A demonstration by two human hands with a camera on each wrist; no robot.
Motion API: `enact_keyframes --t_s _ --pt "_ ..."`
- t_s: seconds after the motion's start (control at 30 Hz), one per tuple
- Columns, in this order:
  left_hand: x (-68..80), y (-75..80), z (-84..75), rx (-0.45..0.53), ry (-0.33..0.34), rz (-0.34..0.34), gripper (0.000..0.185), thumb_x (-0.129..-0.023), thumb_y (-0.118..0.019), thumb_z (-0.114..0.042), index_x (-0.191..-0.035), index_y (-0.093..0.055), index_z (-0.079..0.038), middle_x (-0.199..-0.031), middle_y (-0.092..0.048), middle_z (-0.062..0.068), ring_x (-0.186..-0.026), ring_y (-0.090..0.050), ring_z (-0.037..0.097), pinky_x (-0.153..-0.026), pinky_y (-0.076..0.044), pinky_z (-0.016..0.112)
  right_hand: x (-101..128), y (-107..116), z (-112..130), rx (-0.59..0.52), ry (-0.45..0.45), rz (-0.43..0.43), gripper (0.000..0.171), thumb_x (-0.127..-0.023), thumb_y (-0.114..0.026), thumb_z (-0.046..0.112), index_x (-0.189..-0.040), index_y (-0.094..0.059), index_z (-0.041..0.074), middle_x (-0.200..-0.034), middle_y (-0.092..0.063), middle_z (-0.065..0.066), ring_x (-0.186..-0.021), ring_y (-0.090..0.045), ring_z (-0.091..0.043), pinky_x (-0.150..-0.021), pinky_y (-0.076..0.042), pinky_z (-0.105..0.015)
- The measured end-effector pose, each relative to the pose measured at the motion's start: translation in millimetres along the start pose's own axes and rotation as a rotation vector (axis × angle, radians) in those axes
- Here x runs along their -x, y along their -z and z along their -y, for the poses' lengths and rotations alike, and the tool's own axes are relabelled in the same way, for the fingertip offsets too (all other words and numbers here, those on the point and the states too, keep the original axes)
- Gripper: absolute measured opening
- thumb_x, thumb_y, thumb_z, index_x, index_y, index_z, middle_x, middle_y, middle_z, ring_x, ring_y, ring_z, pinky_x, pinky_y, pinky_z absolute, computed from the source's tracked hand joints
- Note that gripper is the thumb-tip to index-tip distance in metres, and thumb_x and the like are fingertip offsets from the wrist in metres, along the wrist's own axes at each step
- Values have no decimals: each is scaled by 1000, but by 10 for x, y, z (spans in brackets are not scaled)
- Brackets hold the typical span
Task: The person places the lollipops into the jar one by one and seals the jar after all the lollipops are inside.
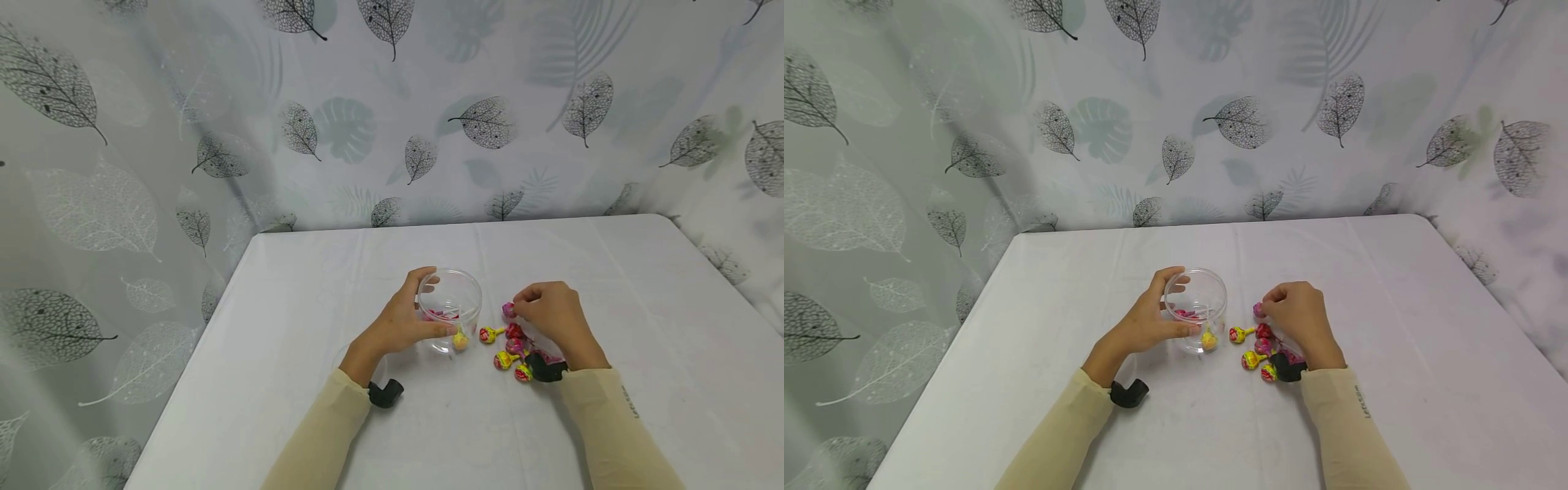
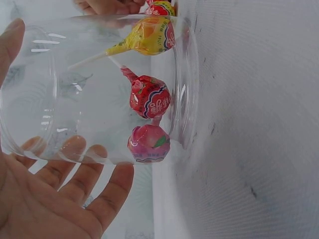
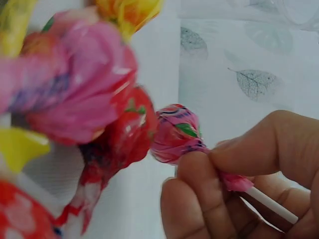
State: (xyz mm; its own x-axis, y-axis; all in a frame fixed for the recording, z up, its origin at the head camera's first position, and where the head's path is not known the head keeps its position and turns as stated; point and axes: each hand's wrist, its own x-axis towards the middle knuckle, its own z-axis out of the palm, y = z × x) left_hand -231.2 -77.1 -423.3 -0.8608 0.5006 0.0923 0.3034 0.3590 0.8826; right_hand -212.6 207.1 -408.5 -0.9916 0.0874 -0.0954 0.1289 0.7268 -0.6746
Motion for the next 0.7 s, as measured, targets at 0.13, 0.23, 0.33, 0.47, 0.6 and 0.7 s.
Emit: enact_keyframes --t_s 0.13,0.23,0.33,0.47,0.6,0.7 --pt "1 3 -9 5 0 0 105 -81 -92 -32 -161 -25 -21 -157 -45 -4 -145 -42 20 -114 -43 47 2 16 10 -50 19 -36 19 -95 -69 17 -102 -79 3 -93 -77 -13 -89 -63 -29 -70 -48 -34" --pt "-3 7 -10 7 0 1 105 -81 -92 -32 -161 -25 -22 -157 -45 -4 -145 -42 19 -115 -43 47 9 34 20 -84 23 -50 20 -95 -67 18 -103 -79 3 -89 -77 -12 -86 -66 -27 -71 -47 -34" --pt "-6 6 -10 6 -1 0 105 -81 -92 -32 -161 -25 -22 -157 -44 -4 -145 -42 19 -114 -43 47 20 53 35 -109 21 -54 21 -94 -66 19 -103 -79 4 -90 -78 -11 -88 -67 -27 -72 -46 -35" --pt "-8 2 -5 5 0 0 106 -81 -92 -33 -161 -25 -21 -157 -44 -5 -145 -42 18 -114 -43 47 47 78 68 -150 11 -57 22 -94 -65 20 -104 -78 4 -92 -78 -12 -92 -66 -29 -73 -45 -37" --pt "-5 0 -3 2 7 -2 106 -80 -92 -33 -162 -25 -22 -157 -44 -6 -145 -42 18 -115 -42 47 75 101 100 -184 0 -67 24 -95 -65 21 -105 -77 4 -96 -78 -14 -95 -64 -31 -74 -45 -38" --pt "-2 -1 -4 -1 10 -3 106 -81 -92 -34 -161 -25 -22 -157 -44 -6 -145 -42 18 -116 -42 47 96 113 127 -199 -4 -71 25 -96 -64 22 -106 -77 4 -100 -77 -15 -98 -64 -31 -76 -45 -39"
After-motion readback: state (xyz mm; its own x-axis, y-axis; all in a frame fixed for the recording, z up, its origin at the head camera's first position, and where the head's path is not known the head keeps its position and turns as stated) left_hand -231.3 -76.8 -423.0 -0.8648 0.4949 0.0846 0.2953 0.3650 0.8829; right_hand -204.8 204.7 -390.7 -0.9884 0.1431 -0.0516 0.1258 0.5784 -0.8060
